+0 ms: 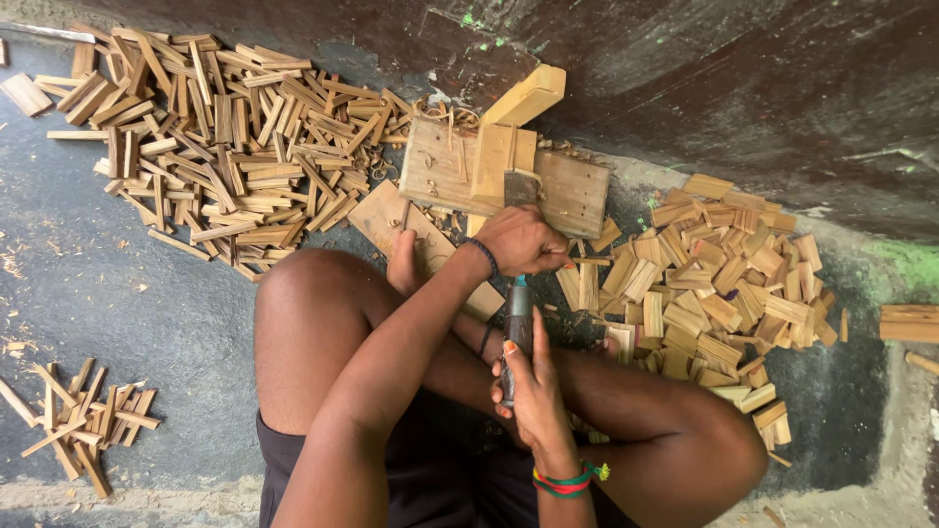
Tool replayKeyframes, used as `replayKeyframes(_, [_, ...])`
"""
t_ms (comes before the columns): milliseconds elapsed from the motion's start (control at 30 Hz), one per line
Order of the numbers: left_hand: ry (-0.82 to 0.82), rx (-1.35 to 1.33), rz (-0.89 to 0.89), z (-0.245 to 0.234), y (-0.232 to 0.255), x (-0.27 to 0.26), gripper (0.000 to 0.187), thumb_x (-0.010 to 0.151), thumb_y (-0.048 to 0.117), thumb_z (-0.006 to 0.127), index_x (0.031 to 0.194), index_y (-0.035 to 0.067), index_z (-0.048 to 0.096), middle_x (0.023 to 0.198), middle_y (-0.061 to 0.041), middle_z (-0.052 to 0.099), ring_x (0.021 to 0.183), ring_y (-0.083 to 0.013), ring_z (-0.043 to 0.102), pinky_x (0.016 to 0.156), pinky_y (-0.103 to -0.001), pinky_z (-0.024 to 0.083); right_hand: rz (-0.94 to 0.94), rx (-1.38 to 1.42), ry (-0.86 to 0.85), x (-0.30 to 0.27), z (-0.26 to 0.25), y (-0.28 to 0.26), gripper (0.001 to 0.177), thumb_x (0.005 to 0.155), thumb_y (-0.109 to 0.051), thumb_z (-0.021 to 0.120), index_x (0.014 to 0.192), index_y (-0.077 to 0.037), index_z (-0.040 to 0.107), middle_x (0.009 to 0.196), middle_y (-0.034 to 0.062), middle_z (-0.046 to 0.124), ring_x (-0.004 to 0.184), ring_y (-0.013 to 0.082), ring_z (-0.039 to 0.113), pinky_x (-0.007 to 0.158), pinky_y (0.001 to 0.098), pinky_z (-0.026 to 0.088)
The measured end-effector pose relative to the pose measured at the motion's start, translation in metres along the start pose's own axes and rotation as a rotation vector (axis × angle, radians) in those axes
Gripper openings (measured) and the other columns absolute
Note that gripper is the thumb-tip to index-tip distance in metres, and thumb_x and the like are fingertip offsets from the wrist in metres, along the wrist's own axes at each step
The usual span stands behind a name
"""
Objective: The person sits cross-legged on the floor and uses a chisel and mallet to carve a piece of wood held in a wooden jig. They repeatedly strike the chisel to shape the wood, creating wood shavings that fall onto the floor.
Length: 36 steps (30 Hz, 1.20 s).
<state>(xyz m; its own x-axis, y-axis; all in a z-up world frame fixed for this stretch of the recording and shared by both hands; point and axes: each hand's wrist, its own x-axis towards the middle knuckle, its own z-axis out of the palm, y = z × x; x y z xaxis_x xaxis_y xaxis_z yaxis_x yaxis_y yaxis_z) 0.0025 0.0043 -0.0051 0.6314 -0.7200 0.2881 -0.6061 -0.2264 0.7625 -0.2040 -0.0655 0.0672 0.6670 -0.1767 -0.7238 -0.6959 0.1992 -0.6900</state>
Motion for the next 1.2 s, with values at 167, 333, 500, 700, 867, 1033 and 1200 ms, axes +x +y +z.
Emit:
replayKeyframes(167, [0.036,-0.010,0.035,0.007,-0.020,0.007,0.040,0.089,0.042,0.074,0.063,0.014,0.063,0.061,-0.008,0.065,0.061,-0.0328,0.067,0.060,-0.047,0.051,-0.013,-0.059,0.013,0.017,0.003,-0.001,0.075,0.098,-0.027,0.054,0.162,-0.037,0.017,0.077,0.0055,0.058,0.045,0.0108,0.050,0.034,0.0229,0.037])
replayKeyframes(333, [0.062,0.084,0.012,-0.018,-0.059,0.038,0.035,0.089,0.041,0.075,0.066,0.016,0.066,0.065,-0.008,0.067,0.068,-0.0333,0.067,0.062,-0.048,0.052,-0.078,-0.079,-0.029,0.068,0.015,-0.023,0.075,0.097,-0.028,0.056,0.161,-0.037,0.018,0.077,0.0047,0.057,0.046,0.0113,0.051,0.033,0.0236,0.037])
replayKeyframes(500, [0.175,0.071,0.064,0.001,-0.065,0.025,0.026,0.088,0.040,0.073,0.075,0.017,0.071,0.070,-0.006,0.069,0.079,-0.0319,0.068,0.072,-0.046,0.055,-0.035,-0.044,-0.011,0.077,0.014,-0.001,0.066,0.098,-0.029,0.057,0.158,-0.032,0.029,0.076,0.0040,0.057,0.045,0.0113,0.052,0.032,0.0243,0.037])
replayKeyframes(700, [0.187,0.092,-0.013,-0.012,-0.057,0.023,0.029,0.089,0.042,0.074,0.080,0.015,0.075,0.074,-0.009,0.070,0.081,-0.0336,0.068,0.070,-0.047,0.055,-0.095,0.045,-0.003,0.077,0.015,-0.003,0.063,0.098,-0.031,0.057,0.157,-0.029,0.034,0.075,0.0043,0.057,0.043,0.0101,0.051,0.031,0.0231,0.036])
replayKeyframes(867, [0.111,0.116,-0.008,-0.015,-0.036,0.028,0.033,0.095,0.043,0.071,0.081,0.014,0.075,0.075,-0.011,0.072,0.075,-0.0329,0.070,0.070,-0.046,0.055,-0.196,0.099,-0.044,0.063,0.005,-0.010,0.062,0.100,-0.031,0.058,0.158,-0.022,0.036,0.076,0.0054,0.059,0.043,0.0092,0.050,0.031,0.0214,0.034])
replayKeyframes(1033, [0.341,0.070,0.248,-0.003,0.000,0.027,0.032,0.093,0.042,0.070,0.075,0.016,0.073,0.070,-0.006,0.071,0.065,-0.0304,0.069,0.071,-0.044,0.057,-0.256,0.020,-0.013,0.025,-0.017,-0.006,0.075,0.096,-0.022,0.059,0.161,-0.032,0.021,0.078,0.0064,0.059,0.043,0.0091,0.049,0.031,0.0219,0.035])
replayKeyframes(1200, [0.241,0.071,0.216,0.009,0.025,0.013,0.033,0.092,0.042,0.072,0.074,0.015,0.075,0.063,-0.010,0.068,0.058,-0.0324,0.067,0.056,-0.044,0.053,-0.176,0.066,-0.038,-0.003,-0.032,0.007,0.077,0.097,-0.018,0.058,0.163,-0.035,0.021,0.079,0.0074,0.058,0.044,0.0089,0.051,0.032,0.0212,0.035])
